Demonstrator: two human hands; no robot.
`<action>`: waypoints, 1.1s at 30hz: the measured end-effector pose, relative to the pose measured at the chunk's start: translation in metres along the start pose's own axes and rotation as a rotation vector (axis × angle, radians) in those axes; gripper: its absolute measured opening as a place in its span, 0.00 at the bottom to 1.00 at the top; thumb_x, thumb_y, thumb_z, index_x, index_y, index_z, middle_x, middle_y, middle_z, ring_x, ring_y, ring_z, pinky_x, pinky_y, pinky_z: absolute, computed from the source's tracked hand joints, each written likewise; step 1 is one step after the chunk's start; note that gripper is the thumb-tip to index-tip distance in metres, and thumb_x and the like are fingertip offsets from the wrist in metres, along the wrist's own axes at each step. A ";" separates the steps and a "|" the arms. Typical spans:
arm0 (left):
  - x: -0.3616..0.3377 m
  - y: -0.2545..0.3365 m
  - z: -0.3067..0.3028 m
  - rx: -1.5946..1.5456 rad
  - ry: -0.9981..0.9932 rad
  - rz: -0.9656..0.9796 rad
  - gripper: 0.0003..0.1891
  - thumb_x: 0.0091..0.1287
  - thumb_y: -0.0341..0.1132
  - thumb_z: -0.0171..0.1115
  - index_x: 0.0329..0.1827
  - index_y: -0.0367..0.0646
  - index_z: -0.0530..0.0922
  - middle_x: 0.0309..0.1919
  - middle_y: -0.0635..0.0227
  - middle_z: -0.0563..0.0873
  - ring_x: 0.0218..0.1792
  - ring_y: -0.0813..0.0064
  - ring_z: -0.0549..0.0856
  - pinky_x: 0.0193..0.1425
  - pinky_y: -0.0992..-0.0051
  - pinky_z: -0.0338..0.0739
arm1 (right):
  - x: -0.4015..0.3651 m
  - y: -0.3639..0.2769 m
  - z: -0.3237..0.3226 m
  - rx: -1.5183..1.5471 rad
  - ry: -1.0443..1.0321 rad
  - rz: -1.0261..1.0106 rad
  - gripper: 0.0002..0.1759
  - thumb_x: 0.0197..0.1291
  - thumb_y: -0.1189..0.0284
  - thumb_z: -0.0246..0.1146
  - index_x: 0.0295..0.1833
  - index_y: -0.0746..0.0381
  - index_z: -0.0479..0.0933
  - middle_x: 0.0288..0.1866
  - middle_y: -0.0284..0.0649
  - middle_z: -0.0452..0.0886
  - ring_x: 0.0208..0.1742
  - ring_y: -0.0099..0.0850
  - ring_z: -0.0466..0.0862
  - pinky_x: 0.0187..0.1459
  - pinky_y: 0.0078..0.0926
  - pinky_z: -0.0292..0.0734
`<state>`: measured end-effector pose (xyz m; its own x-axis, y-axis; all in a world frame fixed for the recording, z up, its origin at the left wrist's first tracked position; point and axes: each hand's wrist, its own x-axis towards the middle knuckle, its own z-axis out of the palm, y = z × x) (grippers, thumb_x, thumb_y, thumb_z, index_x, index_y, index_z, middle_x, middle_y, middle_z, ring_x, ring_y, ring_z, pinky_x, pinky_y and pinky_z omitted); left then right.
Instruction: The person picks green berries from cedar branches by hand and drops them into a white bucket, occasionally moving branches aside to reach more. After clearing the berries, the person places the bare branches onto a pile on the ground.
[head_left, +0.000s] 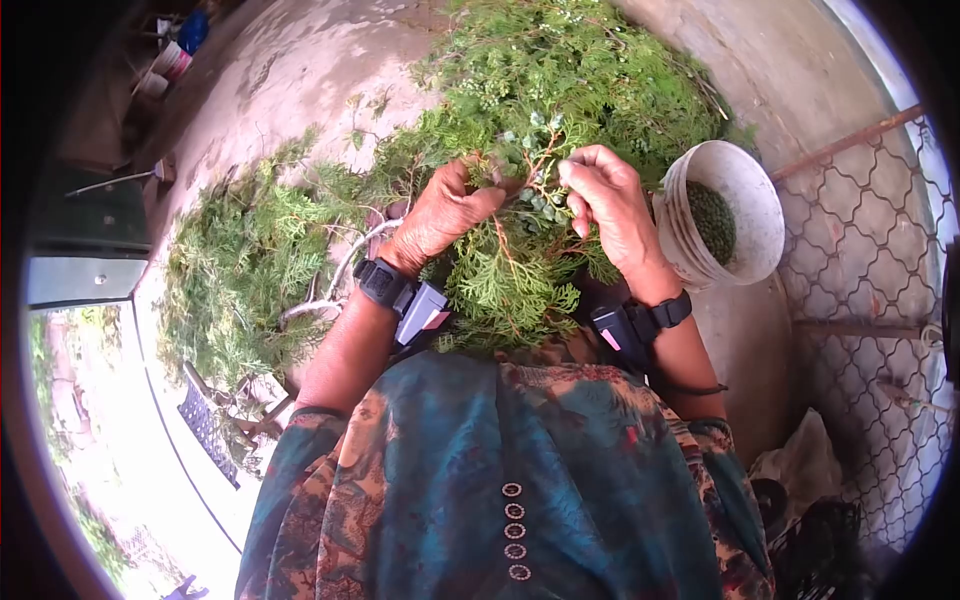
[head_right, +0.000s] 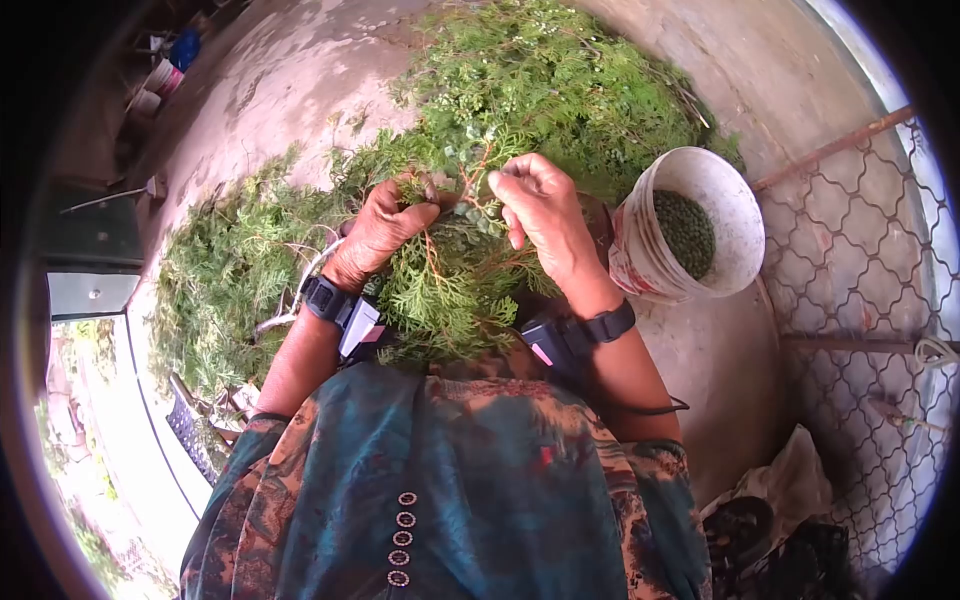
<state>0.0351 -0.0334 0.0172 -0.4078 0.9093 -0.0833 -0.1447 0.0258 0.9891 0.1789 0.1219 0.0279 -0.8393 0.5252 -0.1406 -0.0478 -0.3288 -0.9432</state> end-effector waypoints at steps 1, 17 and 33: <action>-0.001 0.002 0.003 -0.002 0.002 0.000 0.10 0.62 0.29 0.59 0.45 0.37 0.77 0.41 0.71 0.83 0.45 0.81 0.80 0.52 0.78 0.73 | 0.001 0.000 0.001 -0.126 0.005 0.017 0.12 0.58 0.68 0.64 0.38 0.65 0.72 0.25 0.31 0.75 0.18 0.17 0.69 0.16 0.16 0.64; 0.004 -0.011 0.000 -0.039 -0.002 0.040 0.10 0.64 0.26 0.57 0.48 0.39 0.75 0.41 0.73 0.82 0.44 0.81 0.80 0.54 0.78 0.73 | -0.001 -0.006 -0.003 0.346 -0.079 0.095 0.08 0.62 0.68 0.59 0.35 0.61 0.73 0.29 0.32 0.75 0.24 0.17 0.70 0.21 0.16 0.64; 0.008 -0.012 0.003 0.017 0.012 0.026 0.15 0.64 0.28 0.57 0.54 0.38 0.75 0.45 0.71 0.83 0.44 0.82 0.80 0.52 0.78 0.73 | 0.005 0.028 0.004 -0.638 -0.130 -0.496 0.08 0.61 0.71 0.62 0.44 0.63 0.76 0.31 0.36 0.80 0.26 0.27 0.79 0.30 0.23 0.75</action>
<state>0.0365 -0.0255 0.0048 -0.4219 0.9047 -0.0592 -0.1184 0.0097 0.9929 0.1713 0.1119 0.0016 -0.8595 0.3839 0.3374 -0.1460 0.4482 -0.8820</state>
